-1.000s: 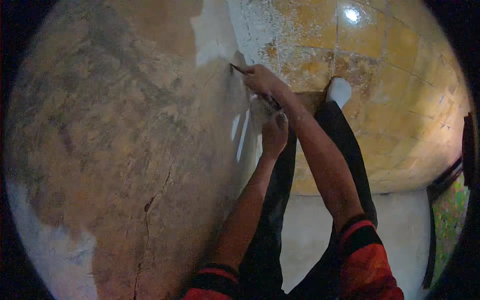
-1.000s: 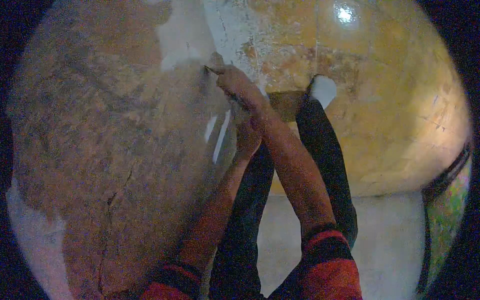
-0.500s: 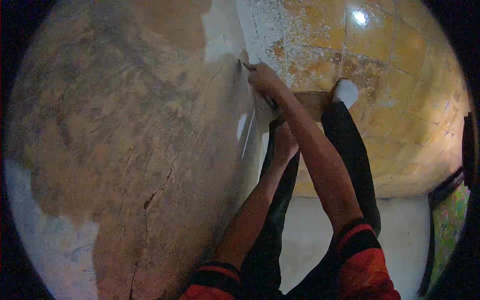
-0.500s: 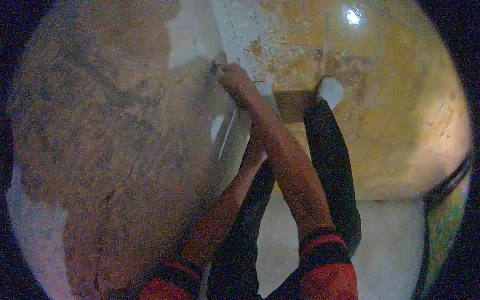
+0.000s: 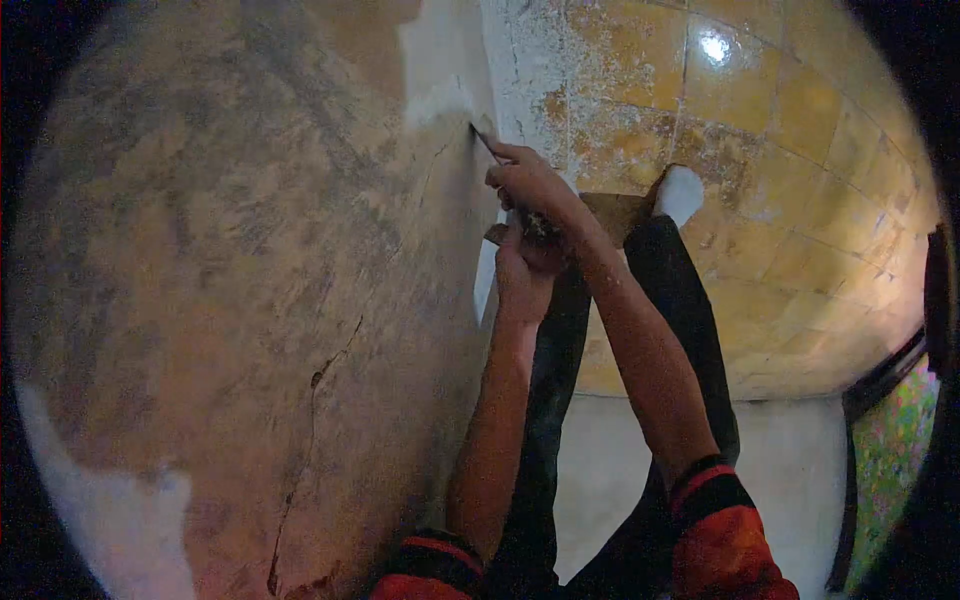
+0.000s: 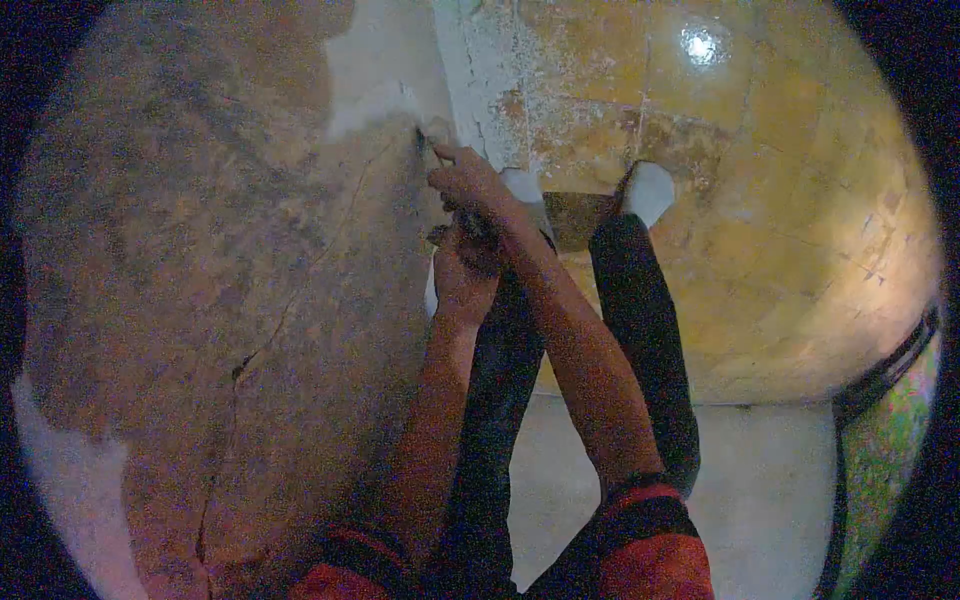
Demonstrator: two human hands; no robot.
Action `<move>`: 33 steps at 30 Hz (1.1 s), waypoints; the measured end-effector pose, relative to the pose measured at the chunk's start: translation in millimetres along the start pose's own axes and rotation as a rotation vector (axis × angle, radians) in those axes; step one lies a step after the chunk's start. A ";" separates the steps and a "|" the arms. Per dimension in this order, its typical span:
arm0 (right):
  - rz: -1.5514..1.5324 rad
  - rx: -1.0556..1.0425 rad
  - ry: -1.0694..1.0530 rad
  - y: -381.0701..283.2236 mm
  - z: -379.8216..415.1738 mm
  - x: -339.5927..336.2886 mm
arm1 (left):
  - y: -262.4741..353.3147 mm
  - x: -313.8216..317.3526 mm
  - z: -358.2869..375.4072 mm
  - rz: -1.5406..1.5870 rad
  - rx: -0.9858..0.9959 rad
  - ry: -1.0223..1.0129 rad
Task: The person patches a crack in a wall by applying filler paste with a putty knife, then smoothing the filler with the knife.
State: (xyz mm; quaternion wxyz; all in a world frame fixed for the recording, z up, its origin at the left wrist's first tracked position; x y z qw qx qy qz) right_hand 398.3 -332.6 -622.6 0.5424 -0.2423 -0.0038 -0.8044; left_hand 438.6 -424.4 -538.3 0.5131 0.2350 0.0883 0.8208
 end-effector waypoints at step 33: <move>0.500 -0.188 0.171 -126.3 183.9 17.6 | -75.9 -40.4 43.0 -1.367 0.505 -0.356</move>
Point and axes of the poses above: each hand's wrist, its own z-axis away from the middle knuckle, its own x-axis out of the palm, y = z × x, the point moved 1 cm from there along -z, towards the middle knuckle, and after that the axes turned 12 degrees about x, right-handed, at the moved point
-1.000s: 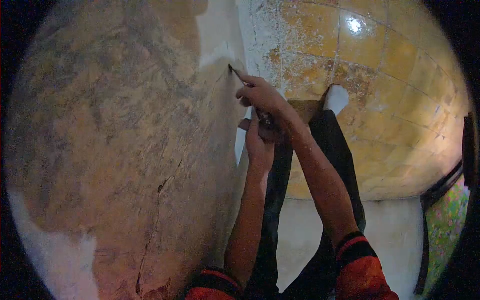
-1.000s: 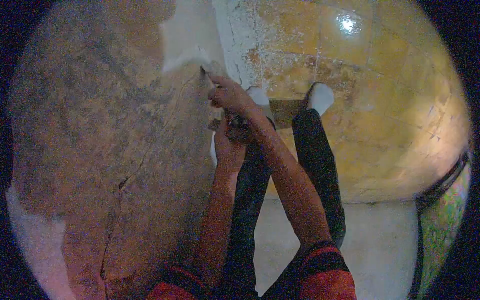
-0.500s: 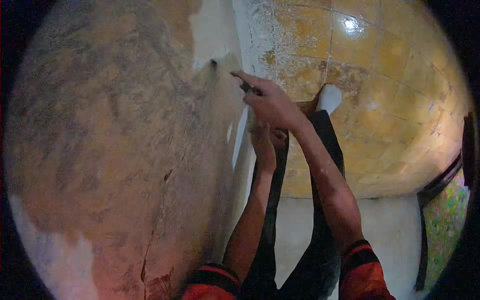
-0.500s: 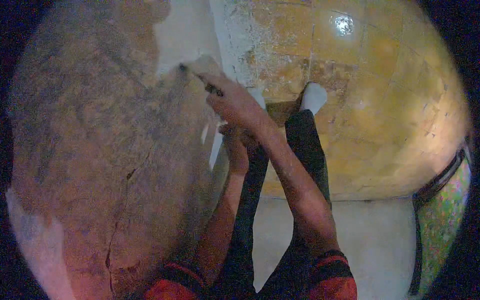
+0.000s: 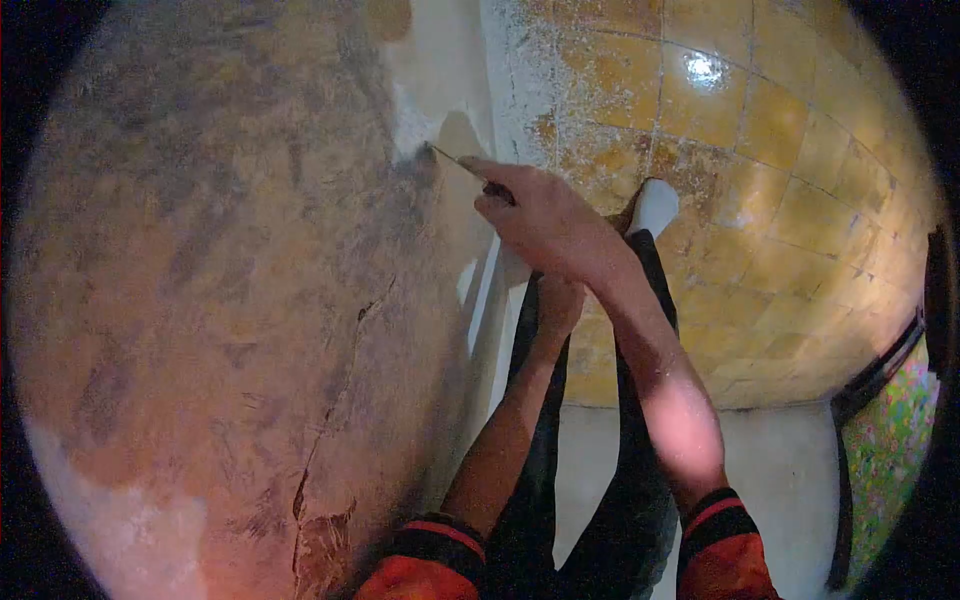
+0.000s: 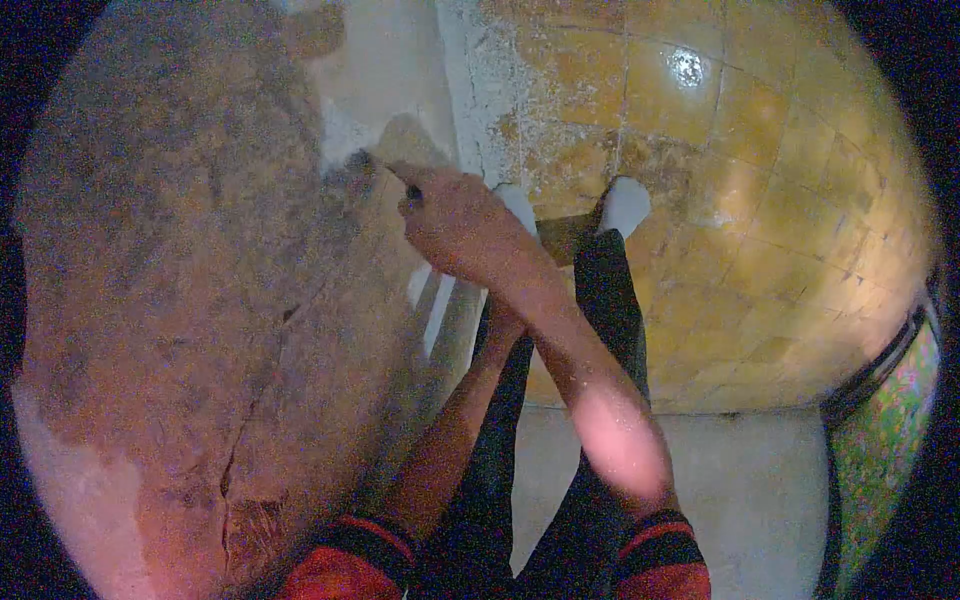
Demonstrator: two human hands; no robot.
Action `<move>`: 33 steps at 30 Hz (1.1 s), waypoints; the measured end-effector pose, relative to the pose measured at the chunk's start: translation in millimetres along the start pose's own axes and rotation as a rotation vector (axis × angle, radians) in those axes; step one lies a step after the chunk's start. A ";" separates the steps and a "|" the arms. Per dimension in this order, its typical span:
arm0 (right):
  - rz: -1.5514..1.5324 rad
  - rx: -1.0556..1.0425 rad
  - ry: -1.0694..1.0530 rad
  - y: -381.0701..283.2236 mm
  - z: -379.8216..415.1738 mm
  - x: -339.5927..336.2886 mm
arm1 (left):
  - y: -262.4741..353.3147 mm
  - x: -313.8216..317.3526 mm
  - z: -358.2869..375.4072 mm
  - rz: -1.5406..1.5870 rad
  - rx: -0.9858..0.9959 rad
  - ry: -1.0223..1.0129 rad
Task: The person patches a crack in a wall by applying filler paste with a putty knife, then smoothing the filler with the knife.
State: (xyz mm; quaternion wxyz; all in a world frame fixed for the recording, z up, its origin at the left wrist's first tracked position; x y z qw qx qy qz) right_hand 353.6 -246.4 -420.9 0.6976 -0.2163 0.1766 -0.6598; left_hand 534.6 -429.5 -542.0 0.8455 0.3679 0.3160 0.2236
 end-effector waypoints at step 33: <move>0.078 -0.112 0.074 -11.3 -9.7 -10.8 | 15.7 -15.8 -15.3 0.049 -0.193 -0.044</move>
Point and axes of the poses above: each hand's wrist, its own z-axis away from the middle knuckle, its own x-axis out of the palm, y = z × x, the point moved 1 cm from there along -z, towards the middle knuckle, and after that the axes turned 12 degrees about x, right-handed, at the moved point
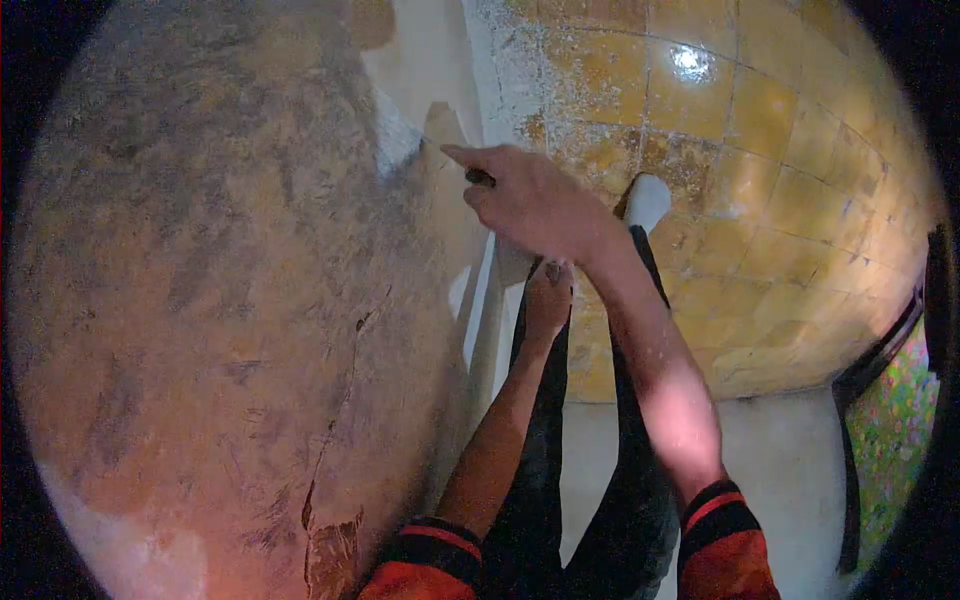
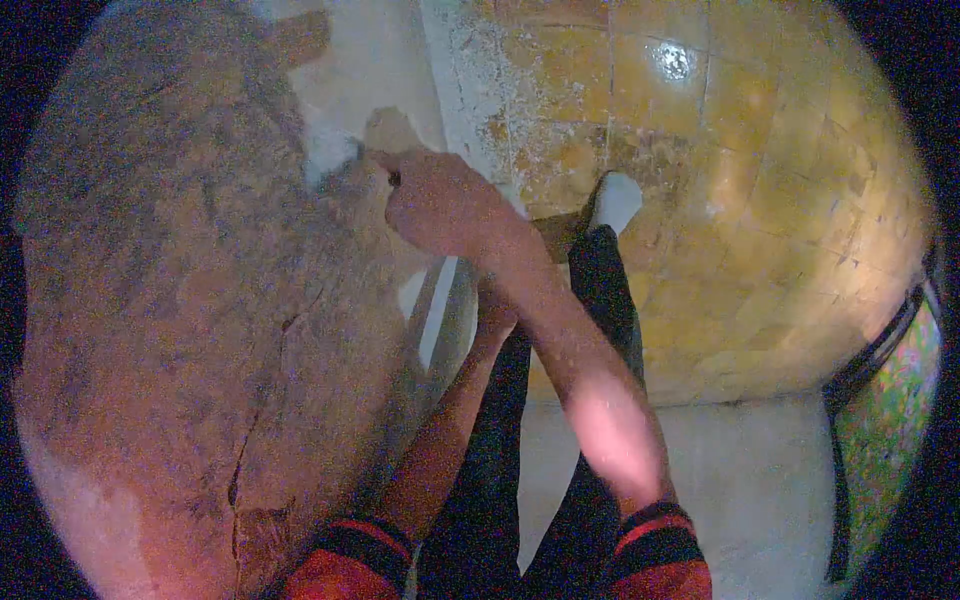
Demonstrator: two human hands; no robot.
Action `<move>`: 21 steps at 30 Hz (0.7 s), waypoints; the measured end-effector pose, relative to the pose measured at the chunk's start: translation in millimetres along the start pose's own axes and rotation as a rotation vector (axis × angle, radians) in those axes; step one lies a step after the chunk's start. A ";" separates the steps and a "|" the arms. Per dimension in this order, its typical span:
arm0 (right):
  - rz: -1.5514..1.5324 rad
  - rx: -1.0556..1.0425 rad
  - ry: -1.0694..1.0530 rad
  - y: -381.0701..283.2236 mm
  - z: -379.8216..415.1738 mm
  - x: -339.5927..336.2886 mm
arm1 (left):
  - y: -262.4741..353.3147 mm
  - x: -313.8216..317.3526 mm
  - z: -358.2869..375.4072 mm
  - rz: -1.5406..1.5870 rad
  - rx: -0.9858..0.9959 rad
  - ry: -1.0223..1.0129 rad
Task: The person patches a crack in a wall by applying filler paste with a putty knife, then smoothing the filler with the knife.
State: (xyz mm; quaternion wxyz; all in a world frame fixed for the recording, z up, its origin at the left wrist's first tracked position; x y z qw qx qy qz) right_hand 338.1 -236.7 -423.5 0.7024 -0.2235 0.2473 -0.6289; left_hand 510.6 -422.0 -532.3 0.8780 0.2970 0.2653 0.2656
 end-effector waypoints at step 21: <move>-0.110 0.066 -0.212 7.4 0.4 -6.0 | 22.4 -18.0 -3.7 0.125 -0.062 0.047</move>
Point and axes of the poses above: each hand's wrist, its own z-axis away from the middle knuckle, its own x-axis out of the palm, y = z × x, the point moved 1 cm from there along -z, towards the middle knuckle, and after that the axes turned 12 degrees about x, right-handed, at the moved point
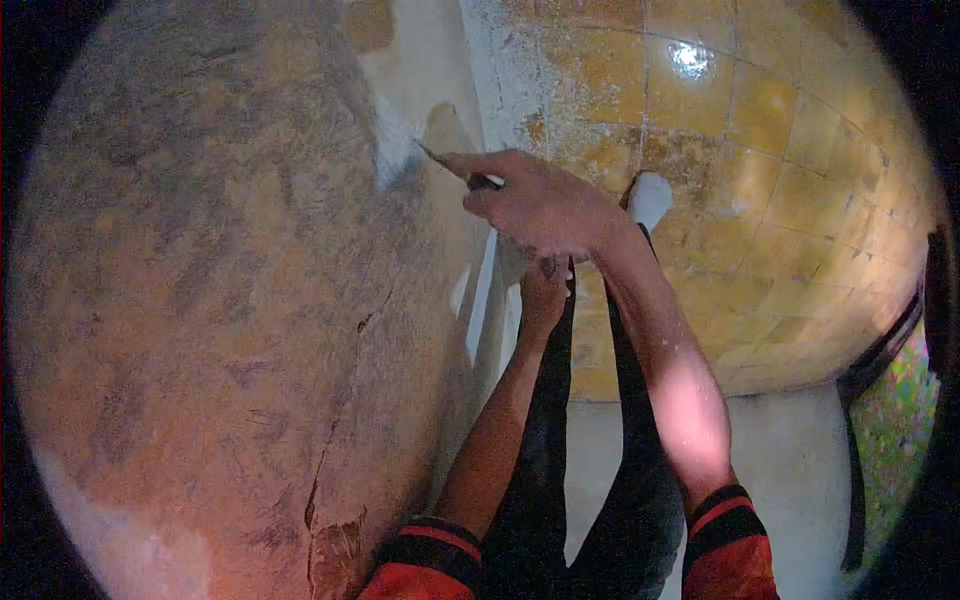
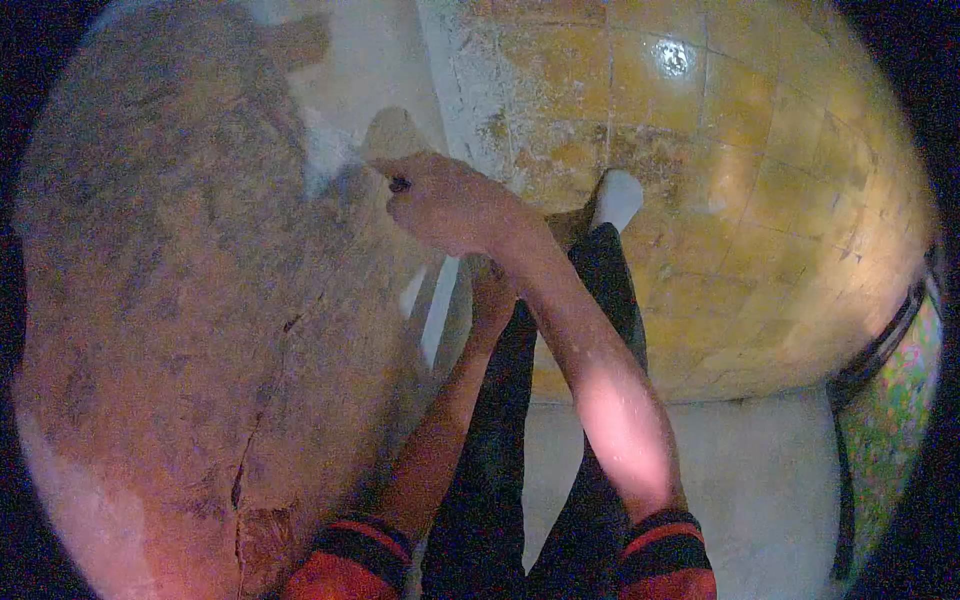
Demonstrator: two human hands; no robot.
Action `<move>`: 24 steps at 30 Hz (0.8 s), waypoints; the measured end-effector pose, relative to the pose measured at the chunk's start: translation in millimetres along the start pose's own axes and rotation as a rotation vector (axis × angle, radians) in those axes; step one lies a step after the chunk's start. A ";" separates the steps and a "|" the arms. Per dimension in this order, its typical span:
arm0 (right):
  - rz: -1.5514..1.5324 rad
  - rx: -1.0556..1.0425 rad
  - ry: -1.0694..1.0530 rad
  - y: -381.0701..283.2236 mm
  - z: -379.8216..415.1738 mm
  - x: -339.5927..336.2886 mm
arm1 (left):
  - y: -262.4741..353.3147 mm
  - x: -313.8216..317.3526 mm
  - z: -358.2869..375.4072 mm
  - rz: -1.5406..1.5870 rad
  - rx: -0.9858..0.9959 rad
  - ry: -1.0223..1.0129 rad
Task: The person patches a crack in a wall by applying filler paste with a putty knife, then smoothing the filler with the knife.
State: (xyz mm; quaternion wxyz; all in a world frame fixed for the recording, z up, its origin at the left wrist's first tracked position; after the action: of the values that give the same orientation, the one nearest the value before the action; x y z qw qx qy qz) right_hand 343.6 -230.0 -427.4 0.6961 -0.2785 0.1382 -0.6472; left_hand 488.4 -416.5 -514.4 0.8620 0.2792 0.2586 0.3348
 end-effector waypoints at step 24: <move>0.130 -0.020 0.119 8.6 -18.8 2.5 | 5.9 -6.5 -7.4 0.019 -0.030 -0.022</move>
State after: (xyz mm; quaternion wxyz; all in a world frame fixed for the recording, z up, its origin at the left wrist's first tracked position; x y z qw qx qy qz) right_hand 340.6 -236.3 -447.1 0.7244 -0.2369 0.2034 -0.6146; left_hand 477.0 -415.2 -514.1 0.8657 0.2723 0.2412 0.3438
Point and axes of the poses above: each hand's wrist, its own z-axis away from the middle knuckle, its own x-axis out of the palm, y = z × x, the point moved 1 cm from there along -z, towards the middle knuckle, and after that the axes turned 12 degrees about x, right-handed, at the moved point
